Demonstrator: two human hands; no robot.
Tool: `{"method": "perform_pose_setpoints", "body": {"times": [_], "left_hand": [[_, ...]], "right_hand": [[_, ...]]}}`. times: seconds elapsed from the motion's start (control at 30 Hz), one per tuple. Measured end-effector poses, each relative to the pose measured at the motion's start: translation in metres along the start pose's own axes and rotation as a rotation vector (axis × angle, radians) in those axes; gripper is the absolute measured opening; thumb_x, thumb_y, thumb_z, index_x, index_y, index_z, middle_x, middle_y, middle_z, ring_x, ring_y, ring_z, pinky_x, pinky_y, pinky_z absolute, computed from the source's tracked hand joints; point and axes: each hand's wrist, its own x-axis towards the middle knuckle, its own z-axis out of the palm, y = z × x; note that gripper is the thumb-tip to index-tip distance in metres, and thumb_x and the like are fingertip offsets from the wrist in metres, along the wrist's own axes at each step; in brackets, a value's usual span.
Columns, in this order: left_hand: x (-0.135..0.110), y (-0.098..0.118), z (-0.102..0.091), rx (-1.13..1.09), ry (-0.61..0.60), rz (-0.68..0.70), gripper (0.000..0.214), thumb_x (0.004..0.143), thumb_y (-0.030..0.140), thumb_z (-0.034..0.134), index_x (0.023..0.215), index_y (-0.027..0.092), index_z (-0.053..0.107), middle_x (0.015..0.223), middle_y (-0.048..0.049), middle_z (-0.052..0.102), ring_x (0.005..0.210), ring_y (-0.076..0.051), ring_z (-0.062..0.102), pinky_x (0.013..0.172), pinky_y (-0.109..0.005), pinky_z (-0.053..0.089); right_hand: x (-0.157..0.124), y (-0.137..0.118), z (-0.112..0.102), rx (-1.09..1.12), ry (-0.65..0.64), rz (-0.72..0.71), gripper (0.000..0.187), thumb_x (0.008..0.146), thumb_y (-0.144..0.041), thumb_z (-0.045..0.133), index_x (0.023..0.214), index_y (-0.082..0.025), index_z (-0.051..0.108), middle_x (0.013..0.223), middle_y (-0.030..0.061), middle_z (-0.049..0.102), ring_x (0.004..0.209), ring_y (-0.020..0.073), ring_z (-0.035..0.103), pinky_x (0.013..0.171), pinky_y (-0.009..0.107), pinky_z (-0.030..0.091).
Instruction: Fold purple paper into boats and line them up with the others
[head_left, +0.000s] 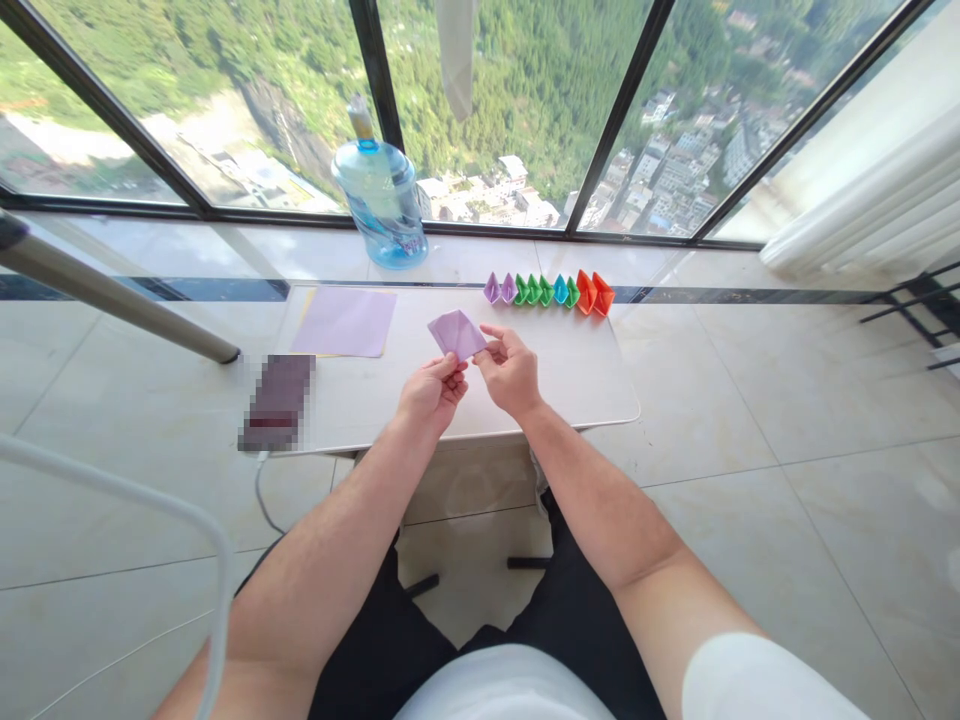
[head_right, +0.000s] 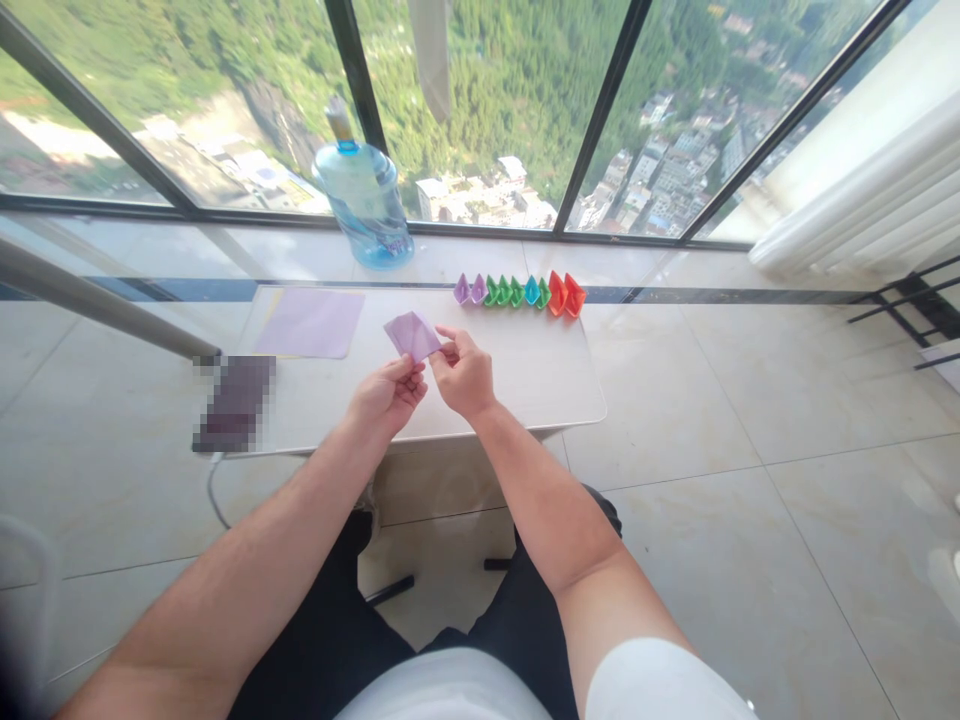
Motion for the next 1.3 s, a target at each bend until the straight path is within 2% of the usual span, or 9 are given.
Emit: {"method": "perform_pose_setpoints", "body": {"times": [0.1,0.27,0.4,0.53,0.63,0.7,0.8,1.13,1.3], "left_hand": [[-0.001,0.0,0.001,-0.047,-0.002,-0.042,0.018,0.078,0.014,0.076,0.07,0.015,0.061,0.065,-0.0021,0.066,0.052,-0.007,0.056,0.053,-0.017,0.047],[-0.003,0.001,0.002,-0.075,-0.006,-0.025,0.017,0.079,0.013,0.076,0.07,0.015,0.062,0.065,-0.0024,0.067,0.052,-0.006,0.056,0.054,-0.017,0.046],[-0.003,-0.001,0.002,-0.107,-0.007,-0.015,0.017,0.079,0.015,0.078,0.072,0.016,0.062,0.064,-0.0007,0.066,0.053,-0.006,0.056,0.055,-0.018,0.046],[-0.004,-0.005,0.001,-0.123,-0.031,0.026,0.023,0.074,0.019,0.084,0.072,0.017,0.061,0.067,0.0015,0.067,0.056,-0.006,0.059,0.057,-0.018,0.045],[-0.006,-0.009,0.002,-0.113,-0.089,0.049,0.028,0.069,0.022,0.088,0.072,0.018,0.061,0.068,0.0025,0.068,0.061,-0.007,0.062,0.061,-0.02,0.046],[-0.007,-0.011,0.003,-0.1,-0.084,0.049,0.029,0.068,0.025,0.09,0.073,0.018,0.062,0.069,0.002,0.068,0.06,-0.007,0.061,0.06,-0.02,0.046],[-0.008,-0.011,0.003,-0.103,-0.051,0.055,0.031,0.066,0.025,0.091,0.074,0.018,0.062,0.07,0.0012,0.07,0.059,-0.006,0.06,0.059,-0.019,0.045],[-0.008,-0.011,0.004,-0.087,-0.045,0.07,0.033,0.067,0.028,0.091,0.074,0.018,0.06,0.071,0.0007,0.069,0.06,-0.007,0.059,0.059,-0.019,0.045],[-0.009,-0.011,0.004,-0.021,-0.09,0.114,0.034,0.064,0.028,0.092,0.069,0.017,0.061,0.068,0.0012,0.066,0.062,-0.007,0.058,0.061,-0.02,0.045]], "right_hand": [[-0.002,0.002,0.002,0.054,0.007,0.02,0.038,0.086,-0.032,0.064,0.122,-0.02,0.068,0.084,0.0015,0.076,0.079,0.0176,0.072,0.081,0.032,0.056],[-0.002,0.001,0.007,0.183,0.009,0.111,0.034,0.088,-0.042,0.063,0.113,-0.022,0.073,0.081,0.0011,0.075,0.078,0.0172,0.072,0.077,0.031,0.056],[0.002,-0.003,0.005,0.336,-0.016,0.206,0.037,0.082,-0.042,0.065,0.11,-0.019,0.073,0.08,0.0019,0.074,0.077,0.0176,0.071,0.07,0.03,0.055],[0.003,-0.002,0.007,0.381,-0.072,0.197,0.046,0.07,-0.043,0.079,0.108,-0.019,0.07,0.089,0.0024,0.074,0.082,0.0171,0.068,0.069,0.028,0.055],[0.003,0.0,0.011,0.326,-0.022,0.217,0.039,0.068,-0.05,0.082,0.089,-0.018,0.07,0.078,0.0008,0.07,0.071,0.0148,0.063,0.067,0.027,0.053],[0.004,0.0,0.011,0.32,0.052,0.237,0.037,0.072,-0.054,0.078,0.078,-0.018,0.069,0.068,-0.0005,0.066,0.063,0.0132,0.059,0.063,0.027,0.051],[0.006,-0.001,0.008,0.342,0.129,0.248,0.038,0.074,-0.056,0.076,0.073,-0.018,0.069,0.061,-0.0007,0.064,0.059,0.0124,0.056,0.062,0.027,0.049],[0.005,-0.004,0.005,0.259,0.158,0.226,0.043,0.077,-0.061,0.071,0.075,-0.018,0.072,0.065,0.0019,0.068,0.063,0.0145,0.059,0.066,0.029,0.051],[0.007,-0.01,0.002,0.32,0.013,0.243,0.04,0.064,-0.051,0.083,0.085,-0.018,0.073,0.073,-0.0002,0.069,0.067,0.0144,0.06,0.066,0.028,0.052]]}}
